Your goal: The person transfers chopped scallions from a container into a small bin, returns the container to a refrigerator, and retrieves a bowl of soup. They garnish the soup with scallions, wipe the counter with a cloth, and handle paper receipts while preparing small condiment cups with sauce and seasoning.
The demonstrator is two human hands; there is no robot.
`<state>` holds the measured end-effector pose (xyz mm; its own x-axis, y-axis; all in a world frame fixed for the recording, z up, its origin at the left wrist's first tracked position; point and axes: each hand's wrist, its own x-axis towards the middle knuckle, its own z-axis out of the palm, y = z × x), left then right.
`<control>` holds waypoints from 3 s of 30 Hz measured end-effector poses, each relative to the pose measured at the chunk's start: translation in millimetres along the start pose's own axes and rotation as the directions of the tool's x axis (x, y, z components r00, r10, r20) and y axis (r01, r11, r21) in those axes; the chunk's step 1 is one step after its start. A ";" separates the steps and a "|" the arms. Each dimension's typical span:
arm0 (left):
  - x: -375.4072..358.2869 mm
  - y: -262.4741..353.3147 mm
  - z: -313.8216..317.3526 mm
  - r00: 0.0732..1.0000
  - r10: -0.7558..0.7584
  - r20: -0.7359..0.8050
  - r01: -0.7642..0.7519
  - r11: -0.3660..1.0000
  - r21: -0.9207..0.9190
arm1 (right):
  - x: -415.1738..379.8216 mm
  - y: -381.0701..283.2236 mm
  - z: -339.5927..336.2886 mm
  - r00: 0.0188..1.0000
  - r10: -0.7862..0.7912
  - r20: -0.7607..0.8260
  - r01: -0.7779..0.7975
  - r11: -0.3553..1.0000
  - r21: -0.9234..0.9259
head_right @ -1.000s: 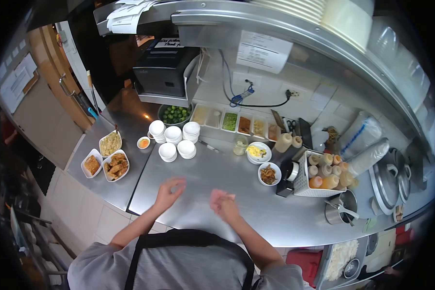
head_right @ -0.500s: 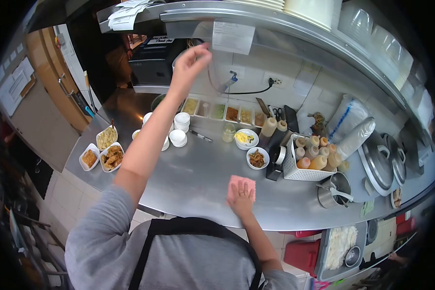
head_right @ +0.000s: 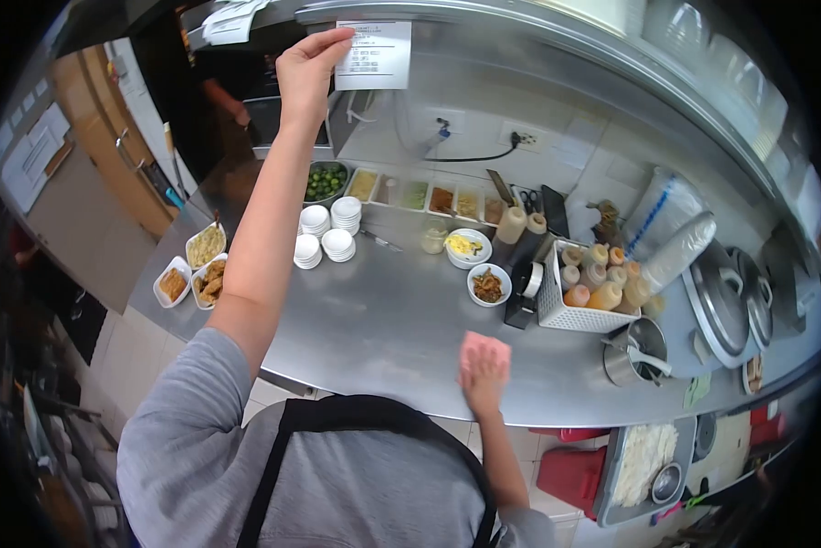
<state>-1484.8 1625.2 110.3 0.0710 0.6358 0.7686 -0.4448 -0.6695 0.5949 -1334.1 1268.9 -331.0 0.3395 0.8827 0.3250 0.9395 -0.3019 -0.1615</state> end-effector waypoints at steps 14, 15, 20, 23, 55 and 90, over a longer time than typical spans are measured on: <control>-154.7 23.0 -140.3 0.979 0.057 0.197 -0.161 0.808 0.567 | 12.9 -26.6 39.3 0.845 -0.467 -0.261 0.299 0.817 -0.493; -193.1 25.2 -158.2 0.969 -0.143 0.202 -0.018 0.773 0.634 | 16.8 -37.7 57.5 0.854 -0.461 -0.242 0.430 0.886 -0.173; -378.1 53.8 -224.9 0.754 -0.638 -0.155 0.506 0.414 0.756 | 100.2 -156.8 57.0 0.723 -0.689 0.052 0.680 0.723 0.119; -460.7 91.3 -229.0 0.596 -0.726 -0.343 0.669 0.213 0.712 | 142.9 -218.7 83.5 0.645 -0.761 0.063 0.750 0.647 0.137; -641.9 375.4 -527.0 0.476 -0.078 -0.876 0.863 -0.151 0.482 | 96.1 -451.1 0.4 0.614 -0.669 0.418 0.552 0.743 0.378; -882.1 496.0 -1084.0 -0.491 -0.042 -0.870 0.712 -0.595 -0.373 | -71.1 -1403.3 65.6 -0.462 -0.869 0.177 0.580 -0.145 0.802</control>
<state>-2735.8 1148.7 -527.6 -0.7928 0.0503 -0.6074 -0.0180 0.9942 0.1058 -2679.6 1653.5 -188.5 -0.9812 -0.0821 -0.1745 0.0245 0.8443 -0.5352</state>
